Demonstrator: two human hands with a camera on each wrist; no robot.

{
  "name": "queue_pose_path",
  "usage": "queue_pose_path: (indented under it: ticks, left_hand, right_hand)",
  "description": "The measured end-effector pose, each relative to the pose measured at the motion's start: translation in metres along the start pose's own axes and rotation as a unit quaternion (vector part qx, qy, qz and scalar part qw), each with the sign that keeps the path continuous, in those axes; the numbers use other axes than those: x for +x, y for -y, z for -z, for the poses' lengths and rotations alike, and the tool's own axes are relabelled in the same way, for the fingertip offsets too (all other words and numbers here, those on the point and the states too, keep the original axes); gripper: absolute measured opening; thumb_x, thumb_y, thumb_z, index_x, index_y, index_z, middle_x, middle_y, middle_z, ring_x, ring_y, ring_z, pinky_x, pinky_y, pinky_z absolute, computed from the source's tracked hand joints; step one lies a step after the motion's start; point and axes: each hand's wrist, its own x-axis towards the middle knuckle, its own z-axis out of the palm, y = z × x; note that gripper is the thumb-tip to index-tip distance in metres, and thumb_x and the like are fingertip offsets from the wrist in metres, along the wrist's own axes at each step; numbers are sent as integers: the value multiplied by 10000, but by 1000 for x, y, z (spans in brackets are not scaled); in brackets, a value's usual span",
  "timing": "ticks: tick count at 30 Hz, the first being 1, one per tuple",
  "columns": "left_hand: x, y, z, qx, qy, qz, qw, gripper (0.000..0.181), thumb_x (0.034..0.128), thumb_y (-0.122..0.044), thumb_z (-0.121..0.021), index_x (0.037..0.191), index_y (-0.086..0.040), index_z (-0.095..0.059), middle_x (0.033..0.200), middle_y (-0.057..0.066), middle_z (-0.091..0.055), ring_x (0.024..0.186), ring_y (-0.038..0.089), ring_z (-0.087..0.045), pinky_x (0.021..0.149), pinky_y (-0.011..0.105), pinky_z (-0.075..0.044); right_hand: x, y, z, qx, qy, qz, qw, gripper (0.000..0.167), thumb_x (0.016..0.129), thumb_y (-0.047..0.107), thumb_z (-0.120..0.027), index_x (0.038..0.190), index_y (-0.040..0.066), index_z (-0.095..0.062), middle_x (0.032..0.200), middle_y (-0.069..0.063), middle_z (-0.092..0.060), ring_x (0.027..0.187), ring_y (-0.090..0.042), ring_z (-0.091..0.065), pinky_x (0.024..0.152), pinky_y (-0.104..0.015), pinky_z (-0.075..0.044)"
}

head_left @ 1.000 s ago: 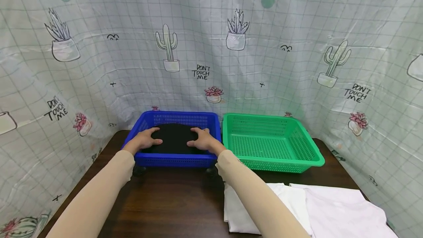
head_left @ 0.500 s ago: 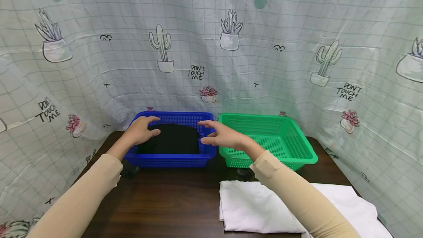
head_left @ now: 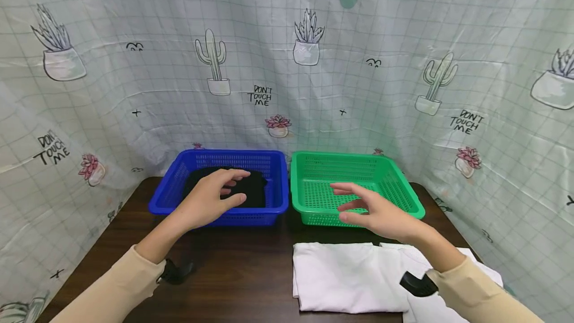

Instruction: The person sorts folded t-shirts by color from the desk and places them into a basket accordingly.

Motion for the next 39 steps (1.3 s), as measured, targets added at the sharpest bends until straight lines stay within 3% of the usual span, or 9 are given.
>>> queue_pose_path:
  ticks: [5,9,13,16,22,28,33,36,39]
  left_hand:
    - [-19,-15,-28,-589,436,-206,9971,537,1036,-208,-729,1540,-150,-553,1463,113,-609,1334,346,-597,1086,512,-523]
    - [-26,-20,-58,-947,872,-263,9913,552,1037,-240,-730,1549,-173,-537,1435,94,-632,1305,304,-616,1068,470,-539]
    - [-27,-20,-88,-1268,1182,-150,9847,569,1025,-225,-747,1549,-177,-531,1386,105,-650,1254,282,-638,1028,420,-564]
    - [-30,-18,-106,-1593,1464,127,9762,588,1017,-213,-755,1556,-191,-519,1375,131,-646,1245,322,-645,1009,424,-573]
    - [-37,-14,-133,-1981,1820,567,9615,645,993,-204,-775,1570,-209,-488,1365,171,-647,1181,320,-693,906,476,-604]
    - [-37,-13,-152,-2233,2031,1016,9479,728,969,-174,-792,1603,-184,-434,1299,185,-653,1070,272,-735,821,469,-607]
    - [-33,-13,-162,-2519,2085,1348,9354,705,962,-134,-792,1583,-152,-459,1200,162,-661,880,270,-753,789,455,-613]
    - [-30,-13,-165,-2664,2027,1411,9317,703,949,-92,-795,1572,-95,-468,1130,150,-656,829,260,-741,773,440,-630]
    - [-28,-12,-166,-2594,1879,1392,9370,703,932,-74,-806,1555,-42,-482,1071,132,-649,800,231,-724,735,390,-626]
  right_hand:
    - [-48,-16,8,-117,-174,-397,9990,660,1048,294,-708,1630,263,-400,1688,-56,-371,1362,-319,-599,988,-375,-563]
    - [-76,-33,7,-236,-264,-702,9969,680,1053,304,-698,1648,244,-374,1681,-109,-373,1310,-228,-632,938,-361,-559]
    - [-98,-51,3,-110,-336,-994,9944,707,1050,289,-704,1658,202,-352,1643,-196,-397,1215,-98,-656,892,-311,-574]
    - [-109,-63,-1,151,-257,-1216,9921,755,1046,257,-709,1670,129,-306,1601,-292,-386,1170,-119,-667,868,-336,-605]
    - [-119,-82,-11,490,-137,-1519,9871,790,1039,204,-713,1662,21,-263,1549,-393,-330,1148,-271,-649,816,-396,-632]
    - [-119,-93,-24,766,-137,-1539,9850,791,1038,199,-708,1660,-1,-262,1533,-402,-347,1106,-264,-652,819,-393,-628]
    - [-115,-98,-33,839,-103,-1447,9859,785,1038,191,-708,1654,-19,-270,1535,-416,-358,1106,-240,-641,809,-374,-617]
    - [-112,-100,-38,864,-92,-1420,9861,768,1034,195,-716,1647,-11,-301,1548,-409,-356,1146,-263,-623,811,-366,-612]
    - [-110,-102,-43,973,-49,-1385,9856,757,1038,191,-710,1645,-10,-305,1555,-403,-354,1245,-351,-584,847,-380,-609]
